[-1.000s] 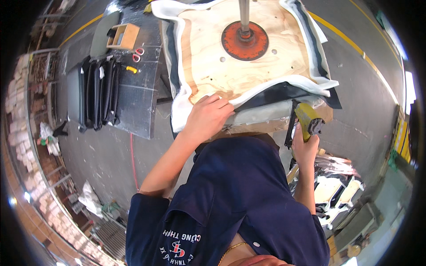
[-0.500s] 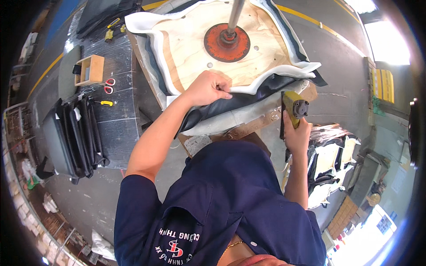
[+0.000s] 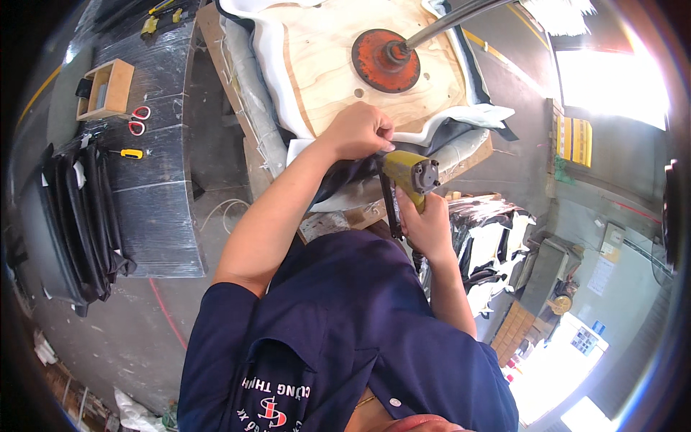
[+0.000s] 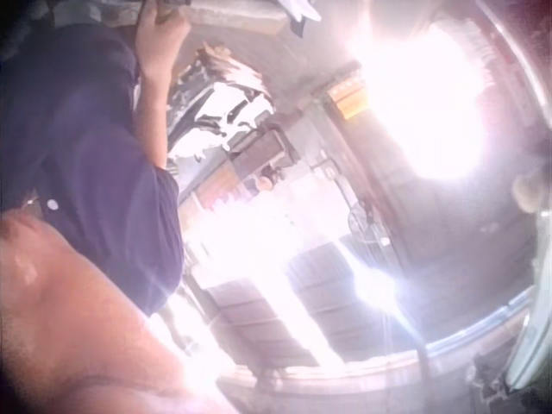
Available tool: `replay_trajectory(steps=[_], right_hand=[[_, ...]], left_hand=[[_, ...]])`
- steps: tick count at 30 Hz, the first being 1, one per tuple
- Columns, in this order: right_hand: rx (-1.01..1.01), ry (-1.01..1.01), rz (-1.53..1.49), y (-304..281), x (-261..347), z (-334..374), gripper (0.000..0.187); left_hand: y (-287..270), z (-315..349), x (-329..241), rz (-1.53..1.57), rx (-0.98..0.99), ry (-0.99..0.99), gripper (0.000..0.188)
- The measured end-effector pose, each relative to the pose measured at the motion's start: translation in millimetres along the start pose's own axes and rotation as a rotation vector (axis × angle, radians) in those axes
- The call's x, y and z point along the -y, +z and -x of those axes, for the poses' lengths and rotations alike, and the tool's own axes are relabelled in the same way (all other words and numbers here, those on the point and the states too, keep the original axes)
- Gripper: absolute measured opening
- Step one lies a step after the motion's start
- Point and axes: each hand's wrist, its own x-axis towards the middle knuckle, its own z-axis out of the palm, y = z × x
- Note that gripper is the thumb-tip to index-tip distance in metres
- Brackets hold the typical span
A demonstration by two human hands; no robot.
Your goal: The person places a white fabric over a wooden seat base, smooths it, and uses a staple gun to secure the fabric around the edges. The person repeatedly pulls and staples the fabric to ensure it is taut.
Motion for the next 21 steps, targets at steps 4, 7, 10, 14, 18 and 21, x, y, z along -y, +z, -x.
replay_trajectory(steps=[4,7,10,14,18,21], right_hand=[[-0.034,0.000,0.078,7.1,6.7,2.0,0.042],[-0.049,0.018,0.110,12.4,10.6,-0.1,0.042],[-0.033,0.069,0.104,13.3,24.2,-3.0,0.040],[0.046,0.175,0.063,8.4,34.2,-8.2,0.040],[-0.046,0.046,0.128,8.3,41.7,-5.7,0.041],[-0.063,0.017,0.158,8.7,31.1,-7.5,0.041]], left_hand=[[0.6,-0.4,3.7,0.045,-0.020,0.025,0.022],[1.2,-0.1,5.1,0.011,-0.004,0.017,0.025],[3.8,-1.1,9.0,-0.036,-0.024,0.064,0.025],[5.1,-2.5,9.6,-0.065,-0.004,0.056,0.025],[6.4,-5.6,13.7,-0.042,0.009,0.036,0.025],[5.7,-6.7,9.5,-0.078,0.030,0.024,0.023]])
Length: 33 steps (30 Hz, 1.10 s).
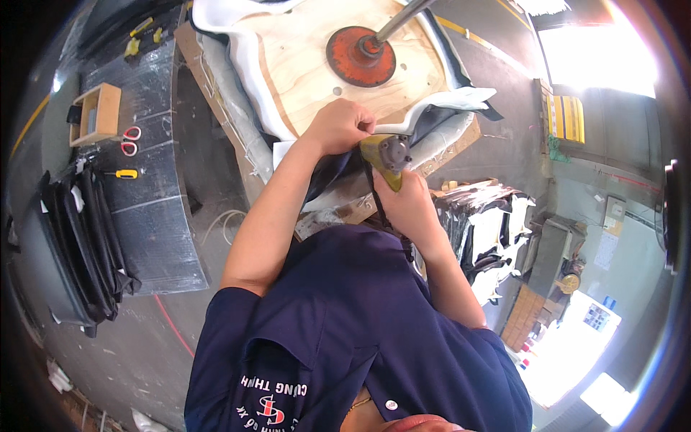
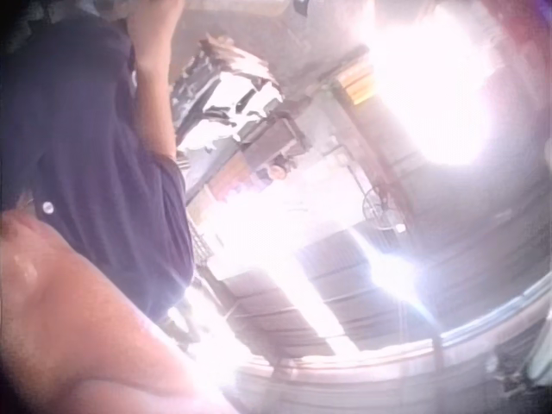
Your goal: The person places a white fabric over a wooden seat base, smooths it, and uses a staple gun to secure the fabric around the edges. The person repeatedly pulls and staples the fabric to ensure it is taut.
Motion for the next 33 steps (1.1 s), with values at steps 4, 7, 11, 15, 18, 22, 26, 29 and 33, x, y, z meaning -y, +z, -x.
replay_trajectory(steps=[4,7,11,15,18,22,26,29,33], right_hand=[[0.122,0.068,-0.130,-21.7,-20.5,-3.5,0.043],[0.191,0.185,-0.232,-52.2,-53.9,8.0,0.041],[0.100,0.105,-0.381,-88.5,-115.1,8.0,0.033],[0.085,0.058,-0.467,-120.6,-153.5,-22.9,0.028],[0.101,0.014,-0.495,-131.2,-166.0,-53.2,0.029],[0.139,0.014,-0.449,-142.3,-163.2,-84.2,0.033],[0.150,-0.026,-0.349,-147.6,-160.0,-105.3,0.037],[0.156,-0.030,-0.321,-150.9,-162.3,-115.6,0.040],[0.184,0.023,-0.342,-153.4,-162.9,-127.5,0.039]], left_hand=[[-2.1,3.3,-3.9,-0.059,-0.053,0.027,0.019],[-3.7,14.5,-13.4,0.042,-0.102,-0.108,0.019],[4.3,29.2,-57.1,-0.105,-0.232,-0.164,0.018],[46.6,3.5,-89.4,-0.302,-0.304,0.091,0.025],[88.7,-28.1,-92.5,-0.567,-0.391,0.048,0.033],[115.3,-66.5,-94.2,-0.707,-0.423,0.030,0.034],[122.5,-84.3,-95.7,-0.826,-0.425,-0.077,0.033],[132.3,-92.6,-84.5,-0.807,-0.491,-0.077,0.029],[136.1,-101.4,-69.8,-0.773,-0.533,-0.062,0.025]])
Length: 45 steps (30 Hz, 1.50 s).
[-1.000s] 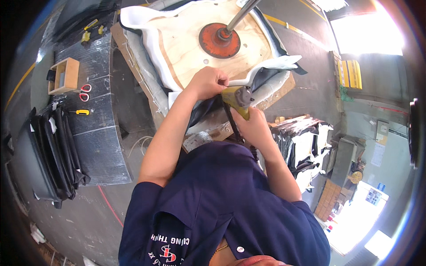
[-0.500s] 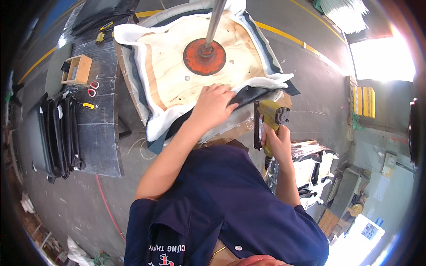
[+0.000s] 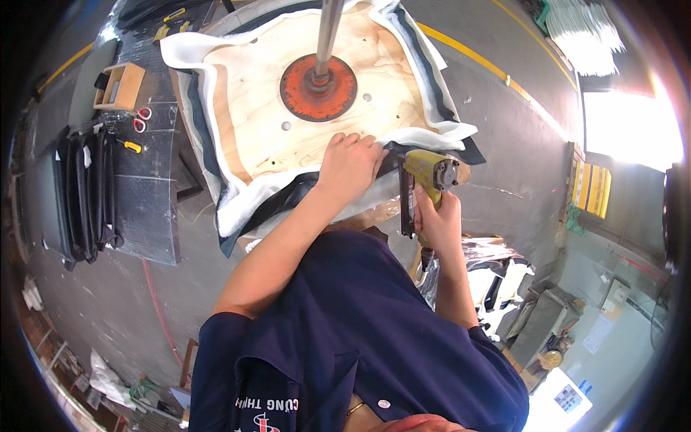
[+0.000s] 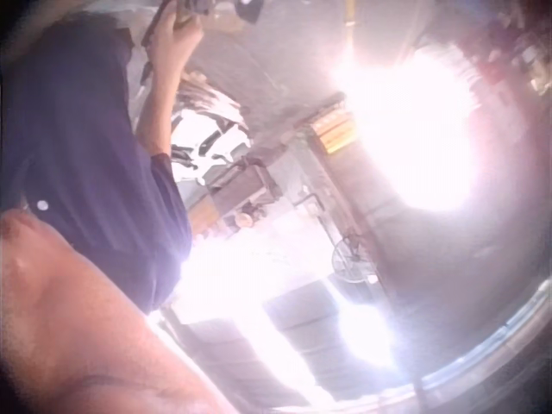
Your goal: The person places a white fabric over a wooden seat base, smooths it, and uses a staple gun to secure the fabric around the edges. The person repeatedly pulls and staples the fabric to ensure it is taut.
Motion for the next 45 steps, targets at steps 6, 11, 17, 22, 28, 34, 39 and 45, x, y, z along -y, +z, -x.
replay_trajectory(steps=[6,11,17,22,28,34,39,45], right_hand=[[0.042,0.028,0.094,7.0,4.7,-9.8,0.038],[0.047,0.037,0.183,12.3,18.2,-14.1,0.038],[0.015,-0.006,0.310,19.9,15.7,-19.2,0.044],[-0.008,0.053,0.360,24.1,27.3,-19.6,0.044],[-0.030,-0.020,0.227,23.4,13.9,-1.3,0.043],[-0.022,-0.084,0.223,33.4,11.1,1.1,0.042],[-0.013,-0.073,0.290,37.1,11.8,-5.3,0.042],[-0.026,-0.037,0.251,38.4,20.5,-4.8,0.042]], left_hand=[[7.3,-0.4,2.0,-0.007,-0.044,-0.008,0.023],[6.9,1.0,5.5,-0.004,-0.009,-0.013,0.021],[3.7,2.0,7.0,0.012,0.052,0.002,0.015],[3.8,-1.9,8.4,-0.008,0.066,-0.030,0.013],[-13.8,12.2,13.7,0.086,0.057,0.003,0.013],[-3.7,19.6,10.0,0.055,0.027,-0.034,0.010],[-0.4,16.8,8.9,0.030,0.056,-0.039,0.010],[-8.4,18.2,13.5,0.062,-0.005,-0.003,0.010]])
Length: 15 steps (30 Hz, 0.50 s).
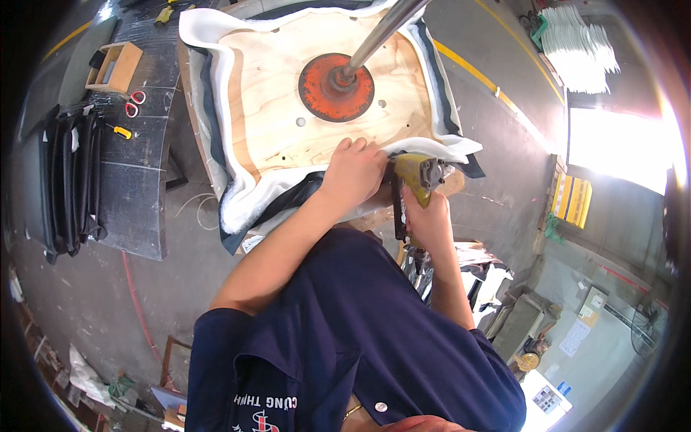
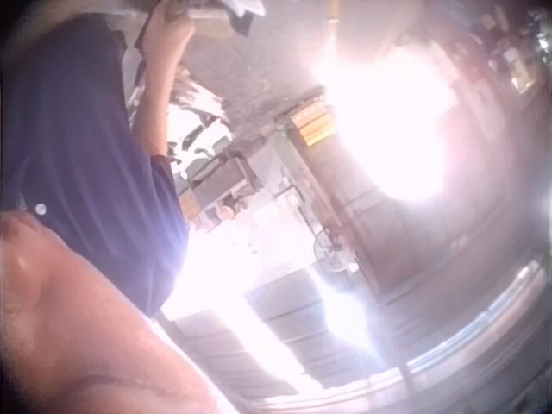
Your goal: The person places a white fabric over a wooden seat base, smooths it, and uses a staple gun to secure the fabric around the edges. The person repeatedly pulls and staples the fabric to ensure it is taut.
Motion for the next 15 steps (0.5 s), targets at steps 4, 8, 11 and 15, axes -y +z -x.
replay_trajectory(steps=[4,8,11,15], right_hand=[[0.027,0.048,-0.054,0.2,6.5,11.0,0.042],[0.042,0.060,-0.005,6.9,3.2,9.8,0.043],[0.026,0.077,0.063,10.5,7.9,7.6,0.047],[0.010,0.074,0.054,10.9,6.7,6.4,0.047]], left_hand=[[-5.9,7.2,7.2,-0.009,-0.018,0.040,0.012],[-1.2,8.9,4.4,-0.051,0.062,0.013,0.011],[-0.2,7.8,2.2,-0.059,0.059,-0.014,0.011],[-4.4,3.0,6.2,0.013,0.055,-0.030,0.012]])
